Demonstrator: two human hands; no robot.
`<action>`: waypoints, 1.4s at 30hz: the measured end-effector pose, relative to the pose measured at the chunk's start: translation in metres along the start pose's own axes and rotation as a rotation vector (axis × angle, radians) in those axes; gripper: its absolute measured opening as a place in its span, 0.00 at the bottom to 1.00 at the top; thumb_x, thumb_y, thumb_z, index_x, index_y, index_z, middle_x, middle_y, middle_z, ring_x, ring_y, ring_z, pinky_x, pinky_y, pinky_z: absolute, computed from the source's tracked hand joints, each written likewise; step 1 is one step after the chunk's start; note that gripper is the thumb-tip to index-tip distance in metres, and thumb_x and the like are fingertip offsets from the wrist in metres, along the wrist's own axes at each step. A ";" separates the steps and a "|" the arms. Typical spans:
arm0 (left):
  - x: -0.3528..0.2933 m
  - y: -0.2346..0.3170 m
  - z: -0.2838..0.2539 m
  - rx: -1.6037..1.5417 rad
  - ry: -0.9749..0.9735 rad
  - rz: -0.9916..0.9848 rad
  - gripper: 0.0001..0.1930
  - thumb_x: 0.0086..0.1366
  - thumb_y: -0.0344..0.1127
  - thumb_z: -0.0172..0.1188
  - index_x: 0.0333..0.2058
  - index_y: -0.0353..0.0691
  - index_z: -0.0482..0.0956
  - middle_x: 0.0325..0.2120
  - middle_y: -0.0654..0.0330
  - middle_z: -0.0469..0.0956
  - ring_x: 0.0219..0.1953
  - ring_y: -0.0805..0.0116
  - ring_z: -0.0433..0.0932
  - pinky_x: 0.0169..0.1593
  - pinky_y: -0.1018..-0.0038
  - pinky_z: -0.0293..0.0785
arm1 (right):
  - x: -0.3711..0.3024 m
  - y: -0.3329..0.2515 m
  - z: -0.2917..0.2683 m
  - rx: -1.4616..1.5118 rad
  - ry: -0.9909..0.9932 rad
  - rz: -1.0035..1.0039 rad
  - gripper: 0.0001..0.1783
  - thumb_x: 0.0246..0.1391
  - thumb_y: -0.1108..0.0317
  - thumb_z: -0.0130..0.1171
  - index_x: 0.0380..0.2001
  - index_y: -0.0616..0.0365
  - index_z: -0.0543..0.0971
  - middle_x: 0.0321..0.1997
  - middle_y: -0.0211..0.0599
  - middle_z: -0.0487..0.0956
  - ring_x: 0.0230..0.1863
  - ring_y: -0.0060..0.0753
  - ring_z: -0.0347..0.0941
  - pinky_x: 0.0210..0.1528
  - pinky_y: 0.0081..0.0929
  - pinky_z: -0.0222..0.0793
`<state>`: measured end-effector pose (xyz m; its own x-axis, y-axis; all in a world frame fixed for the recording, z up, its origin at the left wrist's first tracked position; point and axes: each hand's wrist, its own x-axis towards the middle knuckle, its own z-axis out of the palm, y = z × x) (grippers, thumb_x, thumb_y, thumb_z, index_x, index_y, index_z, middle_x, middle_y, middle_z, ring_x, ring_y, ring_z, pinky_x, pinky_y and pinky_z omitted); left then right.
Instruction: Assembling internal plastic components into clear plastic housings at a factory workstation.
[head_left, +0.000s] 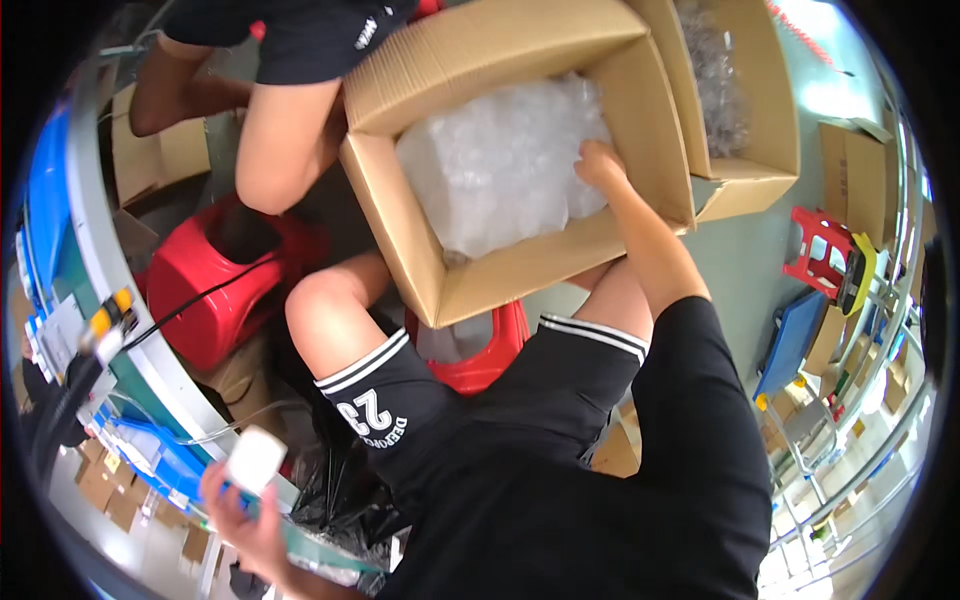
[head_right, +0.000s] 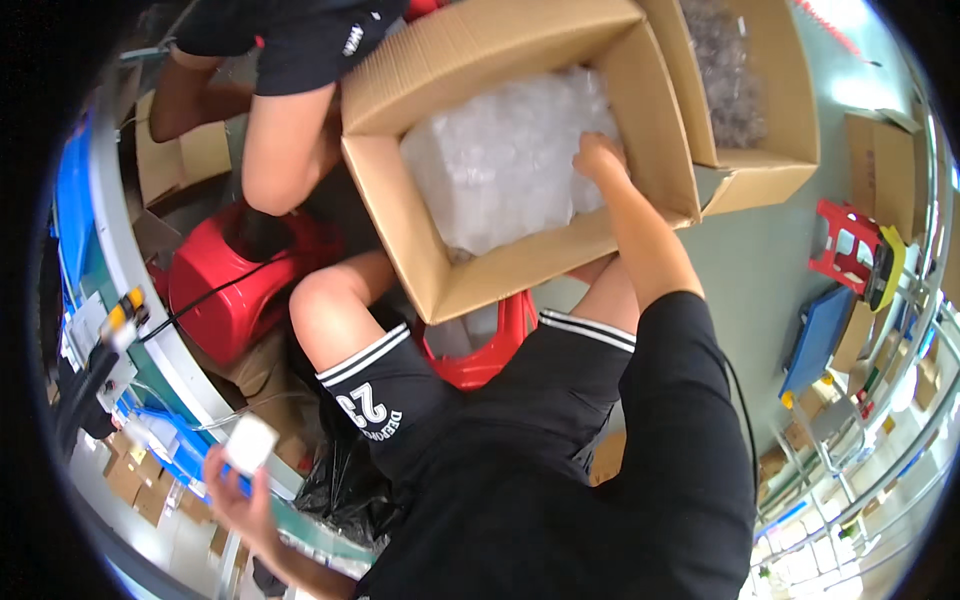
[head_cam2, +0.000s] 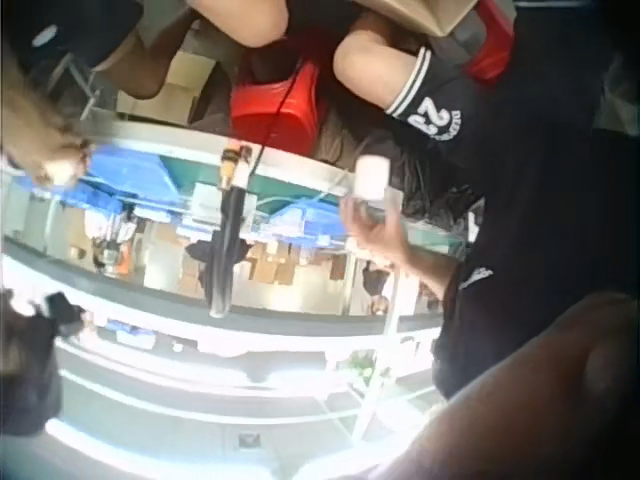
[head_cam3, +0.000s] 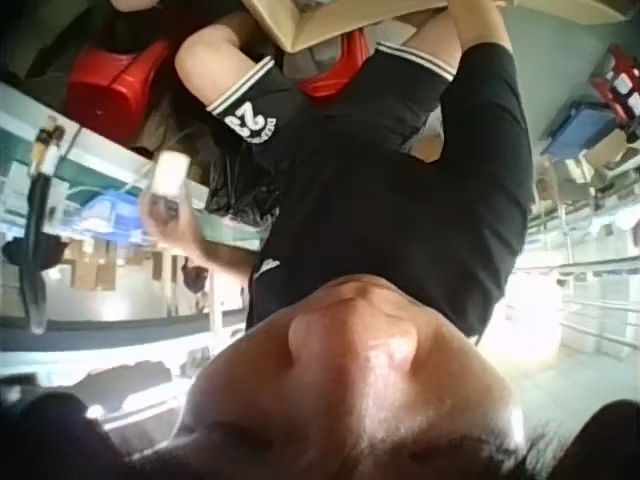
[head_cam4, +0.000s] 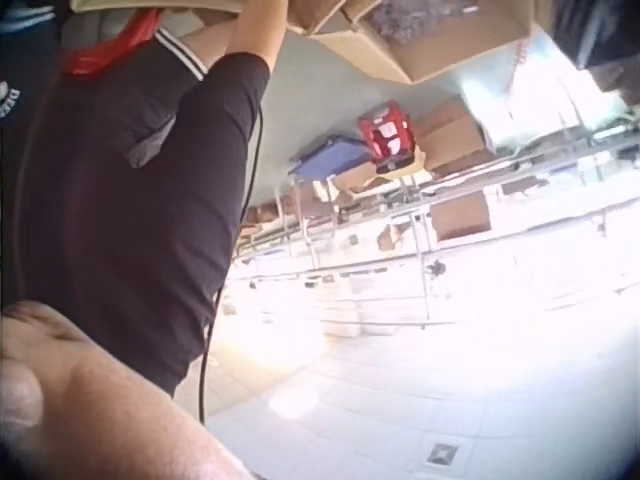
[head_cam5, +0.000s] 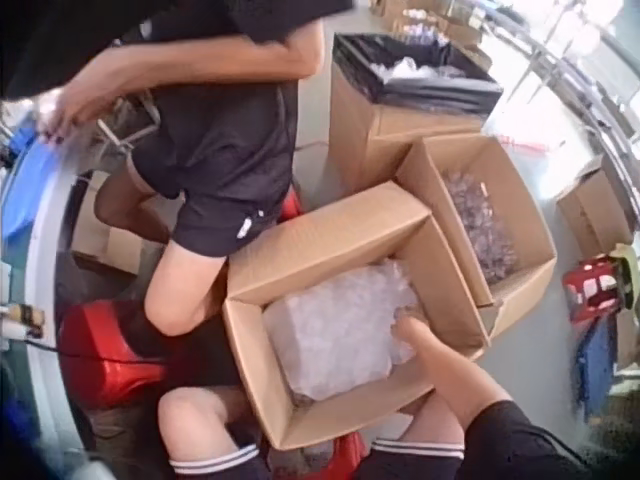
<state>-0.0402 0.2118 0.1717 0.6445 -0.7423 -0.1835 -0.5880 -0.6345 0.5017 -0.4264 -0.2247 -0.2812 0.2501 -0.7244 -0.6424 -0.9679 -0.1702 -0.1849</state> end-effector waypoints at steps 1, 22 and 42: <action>0.016 0.034 0.044 -0.114 0.003 -0.115 0.30 0.45 0.20 0.67 0.50 0.33 0.70 0.52 0.52 0.67 0.53 0.61 0.70 0.50 0.72 0.72 | 0.008 -0.003 0.005 0.007 -0.114 0.018 0.25 0.44 0.59 0.63 0.44 0.63 0.78 0.47 0.52 0.78 0.51 0.52 0.74 0.53 0.41 0.70; 0.030 0.039 0.133 -0.326 -0.119 -0.254 0.29 0.43 0.19 0.68 0.48 0.32 0.70 0.50 0.52 0.67 0.47 0.65 0.72 0.47 0.73 0.73 | 0.088 -0.006 -0.003 0.026 0.375 0.080 0.29 0.49 0.57 0.59 0.53 0.59 0.71 0.57 0.48 0.69 0.56 0.54 0.68 0.56 0.46 0.67; 0.068 0.062 0.188 -0.464 -0.307 -0.153 0.32 0.41 0.21 0.72 0.47 0.35 0.70 0.48 0.51 0.67 0.45 0.64 0.73 0.46 0.71 0.72 | 0.027 -0.022 -0.007 0.220 0.433 -0.566 0.14 0.40 0.67 0.69 0.28 0.60 0.74 0.43 0.45 0.72 0.47 0.49 0.68 0.48 0.41 0.68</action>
<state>-0.1249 0.0813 0.0311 0.4929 -0.7219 -0.4857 -0.1787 -0.6303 0.7555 -0.3982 -0.2453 -0.2889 0.6327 -0.7718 -0.0628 -0.6555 -0.4907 -0.5740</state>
